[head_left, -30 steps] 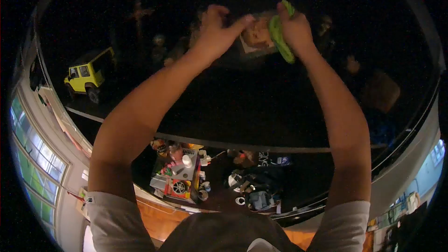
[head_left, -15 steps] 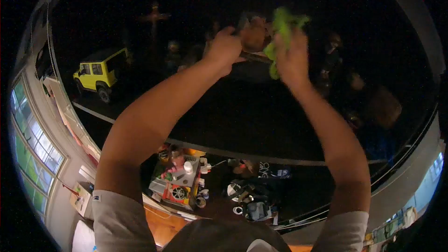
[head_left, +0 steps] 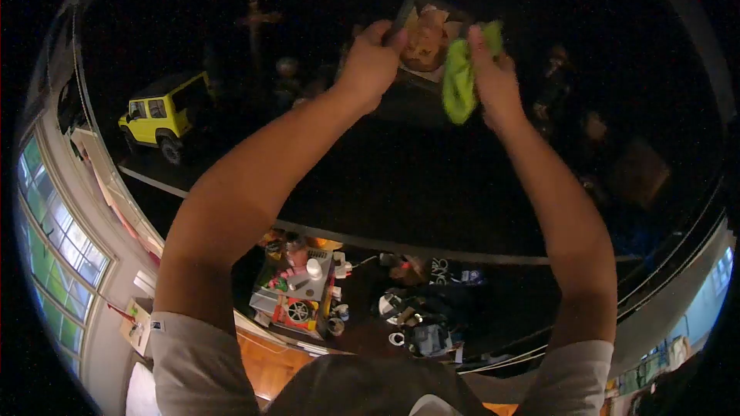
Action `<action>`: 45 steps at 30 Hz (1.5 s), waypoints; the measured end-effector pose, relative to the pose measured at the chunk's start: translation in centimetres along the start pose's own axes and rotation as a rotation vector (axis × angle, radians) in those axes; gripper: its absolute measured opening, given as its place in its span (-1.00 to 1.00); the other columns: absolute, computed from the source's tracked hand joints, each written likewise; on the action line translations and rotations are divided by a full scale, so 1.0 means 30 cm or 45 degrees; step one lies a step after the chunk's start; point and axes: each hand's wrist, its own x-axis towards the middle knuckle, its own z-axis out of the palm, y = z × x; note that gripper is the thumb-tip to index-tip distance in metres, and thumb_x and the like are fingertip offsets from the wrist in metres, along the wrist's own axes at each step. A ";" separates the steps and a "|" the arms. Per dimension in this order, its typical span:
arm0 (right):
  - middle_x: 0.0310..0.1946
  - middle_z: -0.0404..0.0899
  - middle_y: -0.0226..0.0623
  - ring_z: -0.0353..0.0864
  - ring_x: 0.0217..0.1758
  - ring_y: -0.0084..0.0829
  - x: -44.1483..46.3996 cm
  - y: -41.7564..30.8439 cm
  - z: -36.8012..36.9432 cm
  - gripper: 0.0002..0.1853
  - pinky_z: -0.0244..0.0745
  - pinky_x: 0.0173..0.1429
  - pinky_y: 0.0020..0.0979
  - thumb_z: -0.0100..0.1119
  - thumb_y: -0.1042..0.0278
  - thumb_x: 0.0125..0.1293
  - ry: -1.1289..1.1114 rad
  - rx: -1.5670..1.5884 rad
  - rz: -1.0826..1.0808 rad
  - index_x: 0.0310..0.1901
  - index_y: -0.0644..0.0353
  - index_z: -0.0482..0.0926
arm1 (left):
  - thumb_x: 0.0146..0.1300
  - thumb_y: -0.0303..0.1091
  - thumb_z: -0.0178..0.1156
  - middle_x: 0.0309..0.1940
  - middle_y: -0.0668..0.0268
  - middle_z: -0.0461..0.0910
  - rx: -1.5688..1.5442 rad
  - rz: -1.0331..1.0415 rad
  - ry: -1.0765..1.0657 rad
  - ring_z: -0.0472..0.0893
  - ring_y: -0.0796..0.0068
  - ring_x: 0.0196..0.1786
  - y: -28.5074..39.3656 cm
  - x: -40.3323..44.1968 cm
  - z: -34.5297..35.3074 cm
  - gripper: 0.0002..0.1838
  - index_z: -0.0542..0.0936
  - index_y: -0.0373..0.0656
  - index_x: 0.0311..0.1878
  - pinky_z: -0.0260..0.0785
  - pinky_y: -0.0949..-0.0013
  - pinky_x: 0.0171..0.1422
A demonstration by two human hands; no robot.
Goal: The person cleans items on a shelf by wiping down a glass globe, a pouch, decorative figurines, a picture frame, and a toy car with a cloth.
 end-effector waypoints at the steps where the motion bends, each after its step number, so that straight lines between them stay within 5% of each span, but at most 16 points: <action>1: -0.34 0.54 -0.26 0.53 -0.30 -0.45 -0.011 0.018 0.020 -0.64 0.42 -0.17 -0.44 0.15 0.17 0.16 -0.098 0.120 0.053 -0.18 0.33 0.46 | 0.22 -0.20 0.06 -0.22 0.20 0.48 -0.009 0.057 -0.033 0.45 0.45 -0.26 0.003 -0.001 -0.003 -0.57 0.33 -0.23 0.09 0.33 0.42 -0.25; 5: -0.27 0.53 -0.23 0.52 -0.23 -0.43 -0.019 -0.019 0.015 -0.65 0.42 -0.13 -0.41 0.28 0.26 0.05 -0.210 -0.047 -0.073 -0.18 0.30 0.48 | 0.24 0.01 -0.03 -0.21 0.28 0.49 0.006 0.242 -0.164 0.47 0.48 -0.31 -0.001 0.014 -0.023 -0.49 0.30 -0.15 0.12 0.33 0.47 -0.23; 11: -0.17 0.49 -0.14 0.47 -0.11 -0.12 0.040 0.029 -0.062 -0.55 0.40 -0.01 -0.26 0.27 0.50 -0.14 0.089 -1.037 -1.149 -0.11 0.28 0.45 | 0.20 0.23 -0.21 0.07 -0.03 0.34 -0.723 -0.571 -0.611 0.38 0.02 0.12 0.064 -0.012 -0.043 -0.27 0.22 -0.21 0.20 0.11 0.10 0.27; 14: -0.05 0.42 -0.14 0.39 0.02 -0.09 0.053 0.031 -0.112 -0.46 0.38 0.05 -0.24 0.25 0.57 -0.26 -0.092 -1.235 -1.535 -0.08 0.21 0.45 | 0.26 0.04 -0.16 0.08 -0.06 0.32 -0.933 -0.512 -1.262 0.38 0.00 0.12 0.063 0.026 -0.090 -0.38 0.19 -0.30 0.19 0.19 0.02 0.21; 15: -0.01 0.39 -0.14 0.36 0.06 -0.10 0.052 0.028 -0.119 -0.42 0.37 0.07 -0.24 0.25 0.59 -0.29 -0.194 -1.278 -1.631 -0.06 0.18 0.45 | 0.26 -0.03 -0.14 0.08 -0.05 0.33 -0.847 -0.423 -1.157 0.39 0.01 0.11 0.062 0.025 -0.094 -0.42 0.18 -0.32 0.18 0.23 0.03 0.20; 18: 0.04 0.36 -0.18 0.32 0.10 -0.08 0.051 0.032 -0.121 -0.35 0.35 0.11 -0.26 0.22 0.63 -0.31 -0.221 -1.472 -1.430 0.00 0.08 0.43 | 0.25 -0.24 -0.09 0.06 -0.01 0.35 -0.677 -0.229 -0.904 0.41 0.06 0.09 0.059 0.017 -0.097 -0.51 0.18 -0.35 0.16 0.31 0.04 0.15; 24: 0.12 0.29 -0.24 0.25 0.17 -0.08 0.106 0.076 -0.135 -0.28 0.23 0.23 -0.24 0.24 0.55 -0.32 0.244 -0.997 -1.139 0.07 0.03 0.38 | 0.21 -0.38 -0.04 0.04 0.04 0.36 -0.692 -0.083 -0.720 0.43 0.12 0.07 0.070 0.008 -0.083 -0.56 0.21 -0.30 0.14 0.35 0.02 0.12; 27: 0.15 0.26 -0.20 0.24 0.18 -0.08 0.007 0.012 -0.080 -0.31 0.20 0.26 -0.25 0.25 0.51 -0.26 -0.385 -1.390 -1.500 0.08 0.08 0.36 | 0.21 -0.38 -0.05 0.04 0.07 0.36 -0.651 -0.046 -0.662 0.43 0.14 0.07 0.070 0.012 -0.077 -0.57 0.21 -0.28 0.14 0.36 0.04 0.12; 31: 0.15 0.25 -0.13 0.25 0.18 -0.08 0.057 0.051 -0.063 -0.37 0.23 0.23 -0.26 0.24 0.46 -0.16 -0.208 -1.266 -1.198 0.07 0.16 0.34 | 0.21 -0.37 -0.06 0.03 0.14 0.37 -0.563 0.004 -0.457 0.44 0.22 0.06 0.066 0.042 -0.098 -0.59 0.23 -0.25 0.13 0.41 0.13 0.06; 34: 0.13 0.25 -0.02 0.25 0.17 -0.05 0.096 0.081 -0.115 -0.41 0.26 0.21 -0.27 0.21 0.47 -0.13 0.020 -1.236 -0.642 0.07 0.16 0.34 | 0.22 -0.32 -0.06 0.03 0.17 0.37 -0.303 0.210 -0.295 0.45 0.28 0.03 0.093 0.048 -0.122 -0.59 0.25 -0.23 0.13 0.44 0.21 0.01; 35: 0.18 0.16 0.08 0.15 0.26 -0.08 0.096 0.073 -0.140 -0.47 0.16 0.26 -0.20 0.08 0.25 0.09 -0.093 -1.190 -0.404 0.13 0.18 0.28 | 0.22 -0.31 -0.06 0.03 0.18 0.37 -0.172 0.298 -0.240 0.45 0.30 0.03 0.104 0.040 -0.133 -0.58 0.25 -0.22 0.13 0.45 0.23 0.00; 37: 0.00 0.36 0.05 0.33 0.11 -0.11 0.084 0.144 -0.156 -0.46 0.25 0.16 -0.25 -0.05 0.05 0.18 -0.410 -1.440 -0.054 0.13 0.21 0.28 | 0.22 -0.27 -0.05 0.03 0.19 0.37 -0.080 0.317 -0.187 0.45 0.31 0.03 0.108 0.069 -0.156 -0.56 0.24 -0.22 0.14 0.45 0.25 -0.02; 39: -0.08 0.46 0.00 0.42 0.05 -0.16 0.074 0.395 -0.222 -0.42 0.27 0.12 -0.26 -0.25 -0.11 0.25 -0.663 -1.612 -0.083 0.12 0.20 0.29 | 0.22 -0.25 -0.04 0.03 0.19 0.37 0.002 0.321 -0.125 0.45 0.32 0.02 0.120 0.082 -0.172 -0.54 0.23 -0.22 0.16 0.46 0.27 -0.03; 41: -0.04 0.45 -0.06 0.40 0.07 -0.18 0.084 0.509 -0.240 -0.42 0.21 0.15 -0.23 -0.38 -0.14 0.29 -0.786 -1.651 -0.087 0.11 0.16 0.32 | 0.22 -0.24 -0.04 0.02 0.18 0.38 0.080 0.315 -0.045 0.46 0.32 0.01 0.142 0.065 -0.197 -0.53 0.22 -0.21 0.17 0.47 0.27 -0.05; 43: 0.02 0.43 -0.13 0.38 0.10 -0.17 0.098 0.424 -0.202 -0.46 0.15 0.20 -0.20 -0.41 -0.08 0.32 -0.841 -1.621 0.346 0.10 0.13 0.36 | 0.23 -0.24 -0.06 0.01 0.19 0.39 0.017 0.319 0.028 0.46 0.32 0.01 0.123 0.043 -0.239 -0.54 0.22 -0.20 0.17 0.47 0.28 -0.06; 45: 0.02 0.42 -0.12 0.38 0.09 -0.16 0.156 0.498 -0.223 -0.47 0.16 0.19 -0.21 -0.42 -0.05 0.32 -0.894 -1.621 0.217 0.07 0.14 0.38 | 0.23 -0.25 -0.07 0.00 0.19 0.39 -0.009 0.295 0.078 0.47 0.32 0.01 0.095 0.026 -0.276 -0.54 0.22 -0.19 0.17 0.47 0.28 -0.06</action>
